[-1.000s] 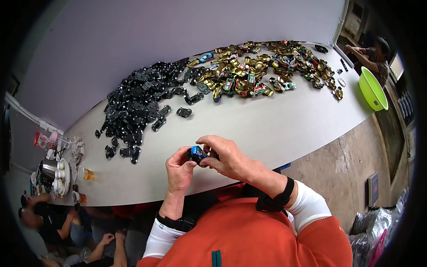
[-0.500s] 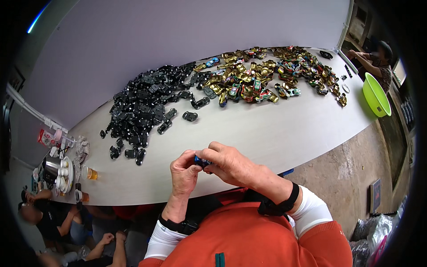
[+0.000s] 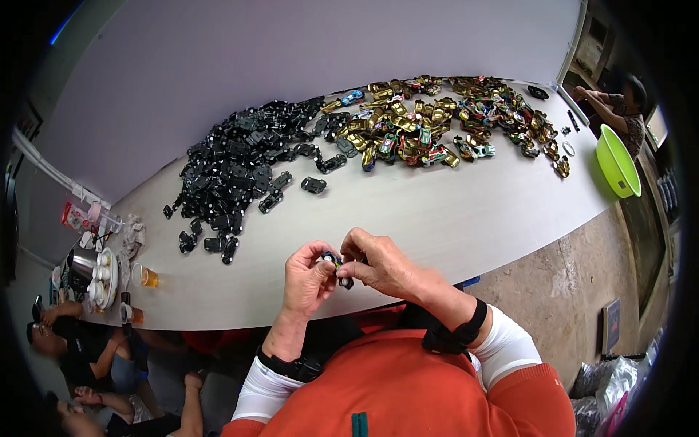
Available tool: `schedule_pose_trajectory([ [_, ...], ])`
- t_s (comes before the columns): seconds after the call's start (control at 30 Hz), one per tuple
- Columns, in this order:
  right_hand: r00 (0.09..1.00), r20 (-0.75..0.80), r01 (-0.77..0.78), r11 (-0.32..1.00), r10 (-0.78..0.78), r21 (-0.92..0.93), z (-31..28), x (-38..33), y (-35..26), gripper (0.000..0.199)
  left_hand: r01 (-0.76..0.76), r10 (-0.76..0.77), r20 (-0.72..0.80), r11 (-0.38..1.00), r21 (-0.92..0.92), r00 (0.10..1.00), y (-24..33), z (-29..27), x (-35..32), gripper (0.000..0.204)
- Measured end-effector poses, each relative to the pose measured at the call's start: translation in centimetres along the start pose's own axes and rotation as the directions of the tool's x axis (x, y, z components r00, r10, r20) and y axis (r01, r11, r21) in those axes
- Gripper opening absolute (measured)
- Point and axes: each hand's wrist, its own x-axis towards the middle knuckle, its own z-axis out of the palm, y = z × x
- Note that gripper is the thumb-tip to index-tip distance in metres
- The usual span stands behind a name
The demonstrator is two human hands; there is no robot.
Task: The person assembles small toy cars by hand, picking up black chassis and colored bodies from a table and snapping them together. The person handles the components one at a time, repeatedly picking up parts, joining them, and placing the finished units back onto the table among other completed cars.
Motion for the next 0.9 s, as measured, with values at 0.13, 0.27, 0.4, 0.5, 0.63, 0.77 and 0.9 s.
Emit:
schedule_pose_trajectory([
  [0.13, 0.995, -0.102, -0.016, 1.000, 0.016, -0.006, 0.1, -0.5, 1.8, 0.017, -0.032, -0.017, -0.171, 0.959, -0.282, 0.985, -1.5, -1.9, 0.9, 0.016],
  [0.27, 0.957, 0.070, -0.290, 0.917, 0.281, 0.275, -0.2, -1.4, 1.8, 0.026, 0.041, -0.092, -0.179, 0.962, -0.270, 0.980, -1.4, -2.2, 1.1, 0.014],
  [0.4, 0.956, 0.052, -0.289, 0.888, 0.290, 0.359, 0.1, -1.3, 2.3, 0.024, 0.076, -0.123, -0.150, 0.956, -0.283, 0.981, -1.6, -2.2, 1.2, 0.013],
  [0.5, 0.956, 0.073, -0.291, 0.878, 0.286, 0.380, 0.2, -1.0, 2.7, 0.022, 0.077, -0.117, -0.141, 0.962, -0.261, 0.983, -1.8, -2.0, 1.2, 0.013],
  [0.63, 0.963, 0.069, -0.268, 0.906, 0.260, 0.326, 0.4, -0.9, 3.2, 0.017, 0.047, -0.073, -0.132, 0.980, -0.191, 0.988, -2.0, -1.8, 1.2, 0.011],
  [0.77, 0.978, -0.042, -0.185, 0.947, 0.203, 0.264, 0.8, -0.6, 3.6, 0.014, -0.048, 0.030, -0.200, 0.995, -0.083, 0.979, -1.5, -0.6, 0.9, 0.011],
  [0.9, 0.962, -0.140, -0.213, 0.966, 0.234, 0.148, 1.5, -0.5, 4.2, 0.016, -0.156, 0.205, -0.244, 0.966, 0.206, 0.948, -0.8, 1.2, 0.6, 0.011],
])
